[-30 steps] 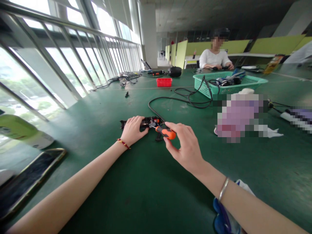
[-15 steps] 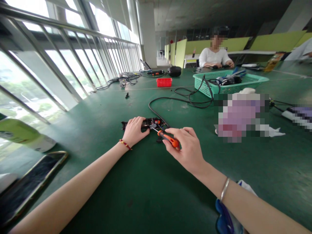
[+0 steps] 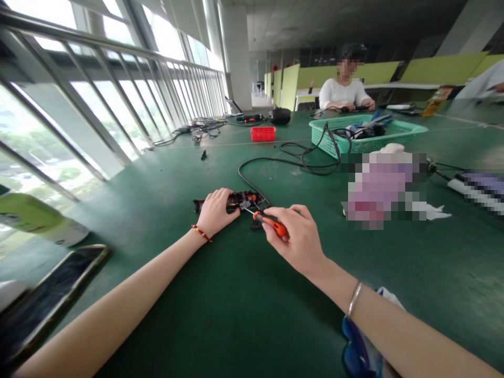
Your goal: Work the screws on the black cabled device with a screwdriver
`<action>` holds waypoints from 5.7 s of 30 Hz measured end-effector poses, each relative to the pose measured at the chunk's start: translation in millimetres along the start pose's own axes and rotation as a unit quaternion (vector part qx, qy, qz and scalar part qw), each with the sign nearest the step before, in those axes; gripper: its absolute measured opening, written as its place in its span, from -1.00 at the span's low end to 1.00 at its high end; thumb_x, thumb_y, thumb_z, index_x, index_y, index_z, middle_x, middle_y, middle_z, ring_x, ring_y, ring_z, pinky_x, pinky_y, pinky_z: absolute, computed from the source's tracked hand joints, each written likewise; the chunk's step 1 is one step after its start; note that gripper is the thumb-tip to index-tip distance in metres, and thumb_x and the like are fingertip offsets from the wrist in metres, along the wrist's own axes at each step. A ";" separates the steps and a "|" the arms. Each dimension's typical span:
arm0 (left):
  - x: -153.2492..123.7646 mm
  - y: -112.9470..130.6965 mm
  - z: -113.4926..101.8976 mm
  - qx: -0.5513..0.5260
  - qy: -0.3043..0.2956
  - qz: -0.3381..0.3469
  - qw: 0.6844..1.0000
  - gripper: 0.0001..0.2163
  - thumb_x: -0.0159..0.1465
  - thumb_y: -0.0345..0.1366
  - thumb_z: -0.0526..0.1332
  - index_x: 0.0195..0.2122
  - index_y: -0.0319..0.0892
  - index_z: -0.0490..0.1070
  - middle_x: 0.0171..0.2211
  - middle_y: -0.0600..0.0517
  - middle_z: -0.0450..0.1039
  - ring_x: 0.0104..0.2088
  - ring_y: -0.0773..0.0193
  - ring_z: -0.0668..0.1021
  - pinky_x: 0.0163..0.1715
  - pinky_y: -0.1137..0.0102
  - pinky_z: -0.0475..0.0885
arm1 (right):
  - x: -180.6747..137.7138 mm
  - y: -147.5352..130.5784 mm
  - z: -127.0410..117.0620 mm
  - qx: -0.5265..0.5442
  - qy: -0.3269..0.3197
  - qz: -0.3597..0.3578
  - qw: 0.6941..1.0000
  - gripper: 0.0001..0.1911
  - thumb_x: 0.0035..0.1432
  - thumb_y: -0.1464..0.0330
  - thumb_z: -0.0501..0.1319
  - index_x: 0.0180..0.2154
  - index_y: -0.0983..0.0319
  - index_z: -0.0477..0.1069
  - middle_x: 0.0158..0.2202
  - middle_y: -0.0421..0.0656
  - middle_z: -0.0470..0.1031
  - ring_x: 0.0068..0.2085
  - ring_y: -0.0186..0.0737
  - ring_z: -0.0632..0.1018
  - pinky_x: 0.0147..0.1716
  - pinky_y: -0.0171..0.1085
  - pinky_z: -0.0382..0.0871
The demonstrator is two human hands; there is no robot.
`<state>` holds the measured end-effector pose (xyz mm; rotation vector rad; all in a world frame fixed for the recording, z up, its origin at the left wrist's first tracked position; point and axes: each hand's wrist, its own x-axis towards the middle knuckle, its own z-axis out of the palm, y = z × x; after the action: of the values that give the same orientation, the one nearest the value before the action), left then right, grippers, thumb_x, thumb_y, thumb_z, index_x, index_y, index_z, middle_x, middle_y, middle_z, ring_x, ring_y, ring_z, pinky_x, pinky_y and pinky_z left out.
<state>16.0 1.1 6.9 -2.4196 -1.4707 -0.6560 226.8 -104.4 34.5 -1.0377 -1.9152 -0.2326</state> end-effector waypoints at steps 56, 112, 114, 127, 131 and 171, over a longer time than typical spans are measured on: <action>0.6 0.5 2.8 0.010 0.012 0.003 1.000 -0.75 0.13 -0.20 0.14 -0.19 -0.17 0.25 -0.25 -0.04 0.40 -0.18 0.09 0.43 -0.16 0.27 0.29 | -2.7 -1.9 7.1 0.015 0.006 -0.047 0.999 -0.73 0.10 0.39 0.19 -0.12 0.17 0.28 -0.31 -0.16 0.50 -0.34 -0.23 0.47 -0.25 -0.17 0.36; 0.2 0.9 1.0 0.007 0.006 -0.010 1.000 -0.77 0.13 -0.21 0.14 -0.21 -0.17 0.25 -0.26 -0.03 0.40 -0.20 0.11 0.44 -0.19 0.26 0.32 | -3.0 -3.2 10.9 -0.014 0.016 -0.057 0.998 -0.65 0.08 0.41 0.19 -0.06 0.20 0.25 -0.31 -0.16 0.51 -0.34 -0.22 0.50 -0.20 -0.14 0.31; 0.1 1.1 1.0 0.009 0.008 -0.009 1.000 -0.77 0.13 -0.21 0.14 -0.21 -0.17 0.25 -0.26 -0.03 0.40 -0.20 0.11 0.44 -0.19 0.26 0.32 | -2.7 -2.9 11.1 -0.010 0.031 -0.083 0.996 -0.60 0.05 0.45 0.19 -0.04 0.21 0.22 -0.28 -0.12 0.50 -0.26 -0.17 0.50 -0.21 -0.14 0.32; 0.5 1.8 1.2 0.007 0.007 -0.012 1.000 -0.78 0.14 -0.21 0.13 -0.22 -0.16 0.25 -0.27 -0.03 0.40 -0.20 0.11 0.44 -0.18 0.26 0.32 | -3.7 -3.0 11.9 -0.020 0.029 -0.068 0.997 -0.62 0.05 0.42 0.19 -0.05 0.17 0.24 -0.31 -0.15 0.51 -0.32 -0.16 0.51 -0.22 -0.12 0.32; 0.2 1.8 1.3 0.009 0.010 -0.011 1.000 -0.78 0.14 -0.21 0.13 -0.22 -0.17 0.25 -0.27 -0.03 0.40 -0.21 0.11 0.44 -0.19 0.26 0.31 | -4.0 -3.6 12.0 -0.030 -0.003 -0.039 0.999 -0.73 0.08 0.39 0.19 -0.13 0.18 0.30 -0.38 -0.21 0.51 -0.44 -0.27 0.48 -0.22 -0.15 0.30; 0.3 0.9 1.2 0.014 0.003 -0.011 1.000 -0.78 0.14 -0.22 0.14 -0.22 -0.18 0.25 -0.26 -0.03 0.40 -0.20 0.12 0.43 -0.19 0.27 0.31 | -3.0 -6.7 10.5 -0.047 -0.017 -0.050 0.997 -0.80 0.10 0.39 0.20 -0.18 0.24 0.32 -0.41 -0.18 0.49 -0.40 -0.27 0.47 -0.24 -0.18 0.28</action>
<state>17.2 1.4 6.0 -2.3816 -1.4958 -0.6421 215.9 -104.7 27.8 -1.0142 -2.0053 -0.3680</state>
